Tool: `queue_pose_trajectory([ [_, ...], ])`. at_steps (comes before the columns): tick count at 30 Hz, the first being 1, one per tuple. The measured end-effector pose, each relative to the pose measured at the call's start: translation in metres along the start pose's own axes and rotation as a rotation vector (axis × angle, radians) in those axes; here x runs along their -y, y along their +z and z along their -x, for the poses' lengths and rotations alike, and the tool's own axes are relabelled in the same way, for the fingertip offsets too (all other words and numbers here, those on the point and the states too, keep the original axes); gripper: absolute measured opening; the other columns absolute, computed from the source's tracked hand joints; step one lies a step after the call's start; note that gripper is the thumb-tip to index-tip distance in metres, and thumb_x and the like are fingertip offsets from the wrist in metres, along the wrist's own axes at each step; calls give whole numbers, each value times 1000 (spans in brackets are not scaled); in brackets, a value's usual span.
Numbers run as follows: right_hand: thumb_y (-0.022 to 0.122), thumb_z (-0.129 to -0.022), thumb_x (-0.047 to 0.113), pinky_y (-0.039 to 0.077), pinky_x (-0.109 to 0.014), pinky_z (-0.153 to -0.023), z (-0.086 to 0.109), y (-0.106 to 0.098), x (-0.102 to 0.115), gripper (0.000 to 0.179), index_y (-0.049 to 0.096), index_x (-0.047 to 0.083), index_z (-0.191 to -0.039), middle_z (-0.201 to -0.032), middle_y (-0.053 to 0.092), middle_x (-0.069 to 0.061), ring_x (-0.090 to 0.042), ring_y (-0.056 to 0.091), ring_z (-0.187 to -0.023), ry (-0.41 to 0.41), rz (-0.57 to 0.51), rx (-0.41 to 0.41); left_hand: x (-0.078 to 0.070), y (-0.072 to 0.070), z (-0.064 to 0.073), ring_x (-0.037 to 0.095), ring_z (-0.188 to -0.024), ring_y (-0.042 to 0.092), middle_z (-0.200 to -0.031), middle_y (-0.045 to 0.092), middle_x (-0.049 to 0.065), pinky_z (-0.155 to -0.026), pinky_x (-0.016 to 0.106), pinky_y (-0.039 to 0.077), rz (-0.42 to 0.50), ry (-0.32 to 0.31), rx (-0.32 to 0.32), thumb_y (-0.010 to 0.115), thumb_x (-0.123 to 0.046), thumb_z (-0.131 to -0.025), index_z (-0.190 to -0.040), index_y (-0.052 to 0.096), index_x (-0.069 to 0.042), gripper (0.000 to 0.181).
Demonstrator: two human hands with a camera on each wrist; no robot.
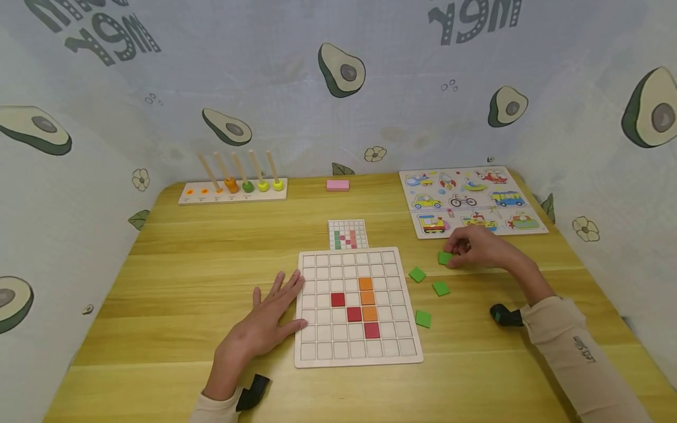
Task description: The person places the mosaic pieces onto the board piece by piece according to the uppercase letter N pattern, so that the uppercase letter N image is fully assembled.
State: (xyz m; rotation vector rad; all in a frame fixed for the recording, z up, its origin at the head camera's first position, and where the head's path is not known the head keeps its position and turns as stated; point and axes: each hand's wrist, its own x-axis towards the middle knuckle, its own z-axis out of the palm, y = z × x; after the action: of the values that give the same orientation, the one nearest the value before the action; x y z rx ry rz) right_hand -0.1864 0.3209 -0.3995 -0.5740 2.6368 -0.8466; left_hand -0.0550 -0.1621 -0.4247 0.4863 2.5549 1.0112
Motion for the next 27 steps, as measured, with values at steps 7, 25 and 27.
queue_pose_trajectory([
  [7,92,-86,9,49,-26,-65,0,-1,3,21,75,2,-96,-87,68,-3,-16,56,-75,15,-4,16,-1,-1,-1,38,-167,-3,-181,16,8,-123,74,-15,-6,-3,0,71,-24,-106,-171,27,-5,81],
  [25,84,-93,6,51,-24,-65,-1,5,22,15,84,-3,-106,-92,81,-4,-8,61,-73,-18,-1,-50,-2,0,-1,36,-167,-3,-180,17,7,-123,74,-14,-7,-14,-2,72,-24,-105,-171,28,-7,81],
  [27,83,-94,5,50,-25,-63,-1,5,27,19,83,-4,-110,-90,79,-4,-9,60,-71,-42,-8,-64,-2,0,-1,36,-167,-3,-180,17,7,-123,74,-14,-7,-14,-1,72,-25,-105,-171,28,-7,81],
])
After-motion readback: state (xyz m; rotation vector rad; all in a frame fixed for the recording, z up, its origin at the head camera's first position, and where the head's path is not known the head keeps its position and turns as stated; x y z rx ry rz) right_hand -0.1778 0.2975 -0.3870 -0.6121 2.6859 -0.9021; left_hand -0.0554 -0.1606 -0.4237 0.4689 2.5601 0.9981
